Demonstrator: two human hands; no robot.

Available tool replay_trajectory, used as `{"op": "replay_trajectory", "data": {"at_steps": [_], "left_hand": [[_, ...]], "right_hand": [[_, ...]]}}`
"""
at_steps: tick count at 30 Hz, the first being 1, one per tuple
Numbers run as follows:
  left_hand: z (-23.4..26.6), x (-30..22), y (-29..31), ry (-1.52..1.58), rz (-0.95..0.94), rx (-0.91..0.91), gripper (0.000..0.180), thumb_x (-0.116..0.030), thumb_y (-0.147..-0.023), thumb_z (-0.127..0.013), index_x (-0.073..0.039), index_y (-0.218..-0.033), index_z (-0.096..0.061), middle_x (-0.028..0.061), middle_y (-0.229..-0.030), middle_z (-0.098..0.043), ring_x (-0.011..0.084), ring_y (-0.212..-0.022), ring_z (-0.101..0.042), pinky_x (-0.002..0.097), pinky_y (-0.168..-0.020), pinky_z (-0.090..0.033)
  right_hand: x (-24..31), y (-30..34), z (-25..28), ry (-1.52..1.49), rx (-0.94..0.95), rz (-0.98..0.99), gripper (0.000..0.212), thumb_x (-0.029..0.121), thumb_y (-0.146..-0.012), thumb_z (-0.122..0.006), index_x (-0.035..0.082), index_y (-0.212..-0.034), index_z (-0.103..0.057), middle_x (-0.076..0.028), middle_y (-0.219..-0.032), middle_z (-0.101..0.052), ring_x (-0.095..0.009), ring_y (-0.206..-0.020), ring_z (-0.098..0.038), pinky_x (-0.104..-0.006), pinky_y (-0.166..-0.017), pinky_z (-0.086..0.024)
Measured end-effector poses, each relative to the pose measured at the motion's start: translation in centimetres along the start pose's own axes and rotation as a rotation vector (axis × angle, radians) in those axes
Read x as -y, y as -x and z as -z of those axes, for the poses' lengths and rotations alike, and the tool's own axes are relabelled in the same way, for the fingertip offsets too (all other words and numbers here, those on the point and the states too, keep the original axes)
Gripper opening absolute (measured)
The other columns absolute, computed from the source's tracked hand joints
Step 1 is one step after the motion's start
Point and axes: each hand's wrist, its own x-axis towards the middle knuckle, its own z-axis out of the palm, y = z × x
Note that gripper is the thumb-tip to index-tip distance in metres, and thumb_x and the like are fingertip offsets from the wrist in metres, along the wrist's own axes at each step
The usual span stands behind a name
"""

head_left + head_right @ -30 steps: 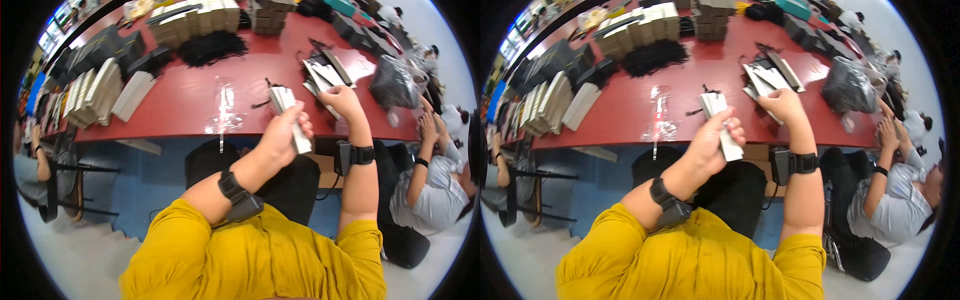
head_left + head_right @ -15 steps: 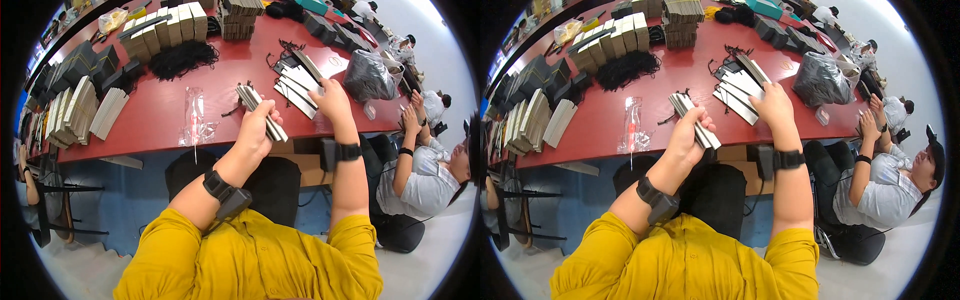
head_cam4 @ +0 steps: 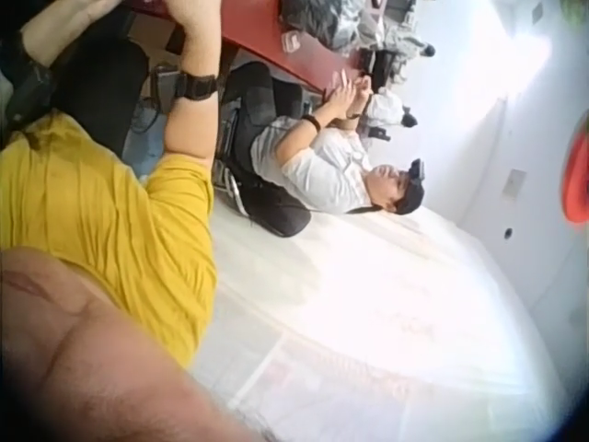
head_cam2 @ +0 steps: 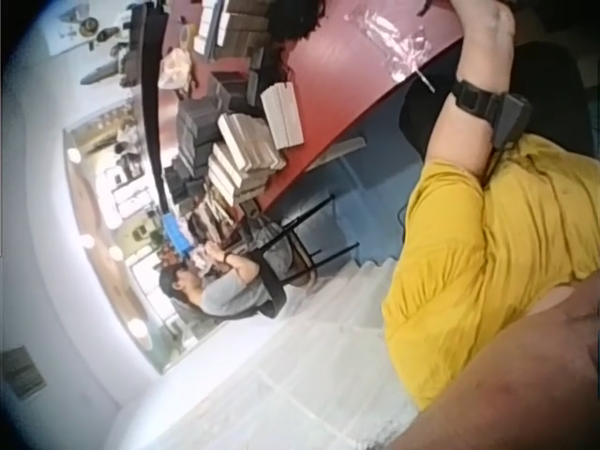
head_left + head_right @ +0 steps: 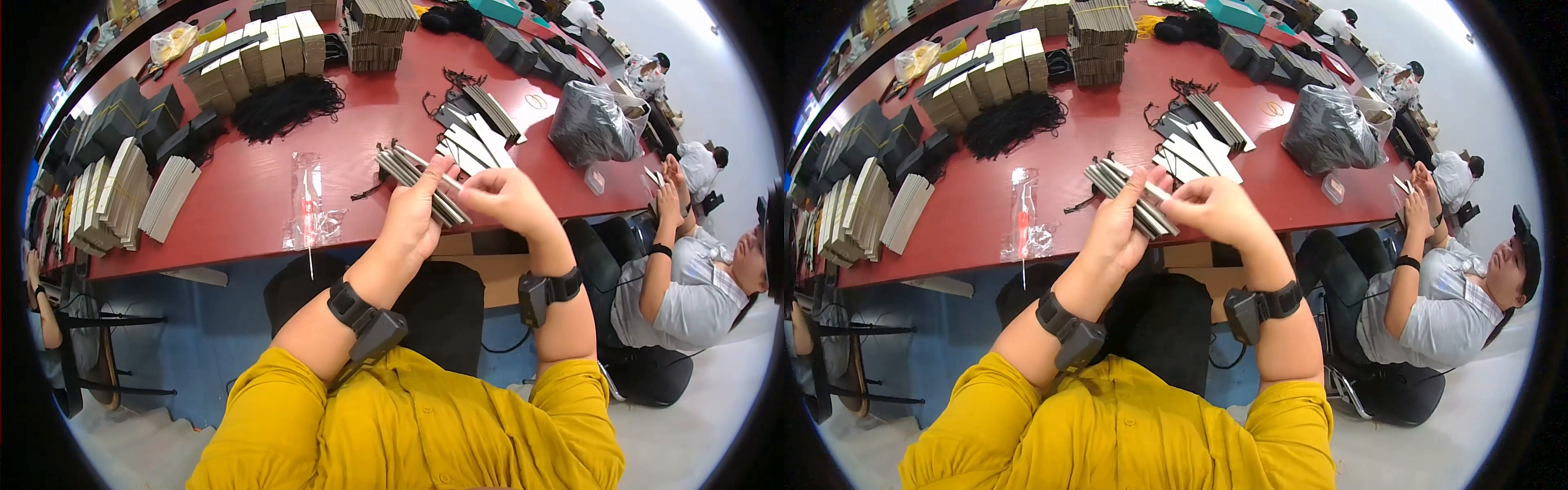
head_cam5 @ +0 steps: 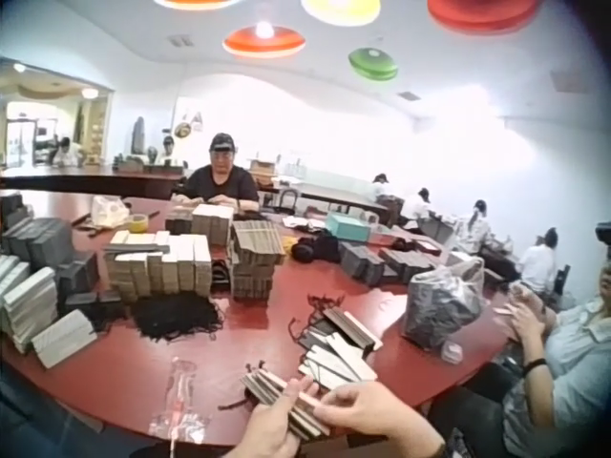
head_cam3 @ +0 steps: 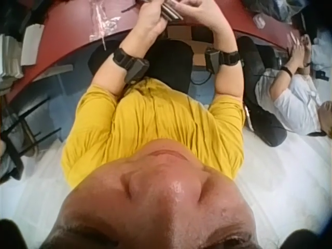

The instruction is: Organizing and securing stacks of clothing tags with elastic bands.

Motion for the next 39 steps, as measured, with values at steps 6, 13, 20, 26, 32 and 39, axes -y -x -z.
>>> {"op": "replay_trajectory", "data": {"at_steps": [6, 13, 20, 26, 32, 39], "left_hand": [[0.6, -0.2, 0.3, 0.153, -0.023, 0.065, 0.016, -0.009, -0.087, -0.06, -0.009, -0.096, -0.047, 0.003, -0.079, -0.053, 0.013, -0.071, -0.055, 0.0313, -0.066, -0.052], [0.3, -0.2, 0.5, 0.096, 0.011, 0.041, 0.016, -0.007, -0.086, -0.058, -0.01, -0.097, -0.047, 0.0022, -0.078, -0.053, 0.0126, -0.071, -0.055, 0.0301, -0.066, -0.052], [-0.4, 0.0, 0.5, 0.064, 0.033, 0.0, 0.018, -0.008, -0.087, -0.059, -0.005, -0.101, -0.049, 0.01, -0.1, -0.061, 0.019, -0.09, -0.062, 0.032, -0.074, -0.055], [-0.2, -0.2, 0.8, 0.009, -0.015, 0.026, 0.011, -0.01, -0.086, -0.063, -0.004, -0.091, -0.056, 0.0059, -0.089, -0.061, 0.0161, -0.081, -0.061, 0.0311, -0.073, -0.055], [0.0, -0.3, 0.9, 0.118, 0.028, 0.007, 0.01, -0.012, -0.086, -0.063, -0.009, -0.085, -0.053, 0.0007, -0.075, -0.055, 0.011, -0.067, -0.056, 0.0278, -0.065, -0.053], [-0.8, 0.1, 0.7, 0.059, 0.008, -0.019, 0.02, -0.01, -0.084, -0.065, -0.009, -0.094, -0.048, 0.004, -0.087, -0.058, 0.0153, -0.08, -0.06, 0.0283, -0.067, -0.052]], "right_hand": [[-2.2, -2.0, 3.5, 0.803, -0.614, 0.115, 0.04, 0.039, -0.072, -0.069, 0.0, -0.081, -0.066, -0.017, -0.084, -0.065, -0.033, -0.082, -0.062, -0.0389, -0.073, -0.049], [-4.1, -1.8, 3.9, 0.7, -0.54, -0.013, 0.034, 0.033, -0.073, -0.067, 0.0, -0.082, -0.067, -0.016, -0.081, -0.066, -0.031, -0.078, -0.064, -0.0367, -0.072, -0.05], [-3.1, -0.5, 2.6, 0.072, -0.36, 0.004, 0.031, 0.026, -0.077, -0.07, -0.003, -0.088, -0.068, -0.006, -0.072, -0.066, -0.01, -0.066, -0.059, -0.0254, -0.063, -0.047], [-2.3, -0.4, 1.1, 0.11, -0.266, 0.079, 0.03, 0.028, -0.08, -0.068, 0.0, -0.089, -0.068, -0.009, -0.076, -0.066, -0.016, -0.069, -0.061, -0.0307, -0.067, -0.049], [-3.8, -1.7, 2.1, 0.785, -0.53, 0.047, 0.03, 0.031, -0.072, -0.069, 0.001, -0.076, -0.066, -0.015, -0.079, -0.065, -0.035, -0.083, -0.062, -0.0401, -0.075, -0.049], [-1.9, -0.3, 1.9, 0.161, -0.304, -0.049, 0.03, 0.027, -0.071, -0.072, -0.002, -0.078, -0.067, -0.007, -0.068, -0.064, -0.012, -0.063, -0.06, -0.027, -0.06, -0.049]]}}
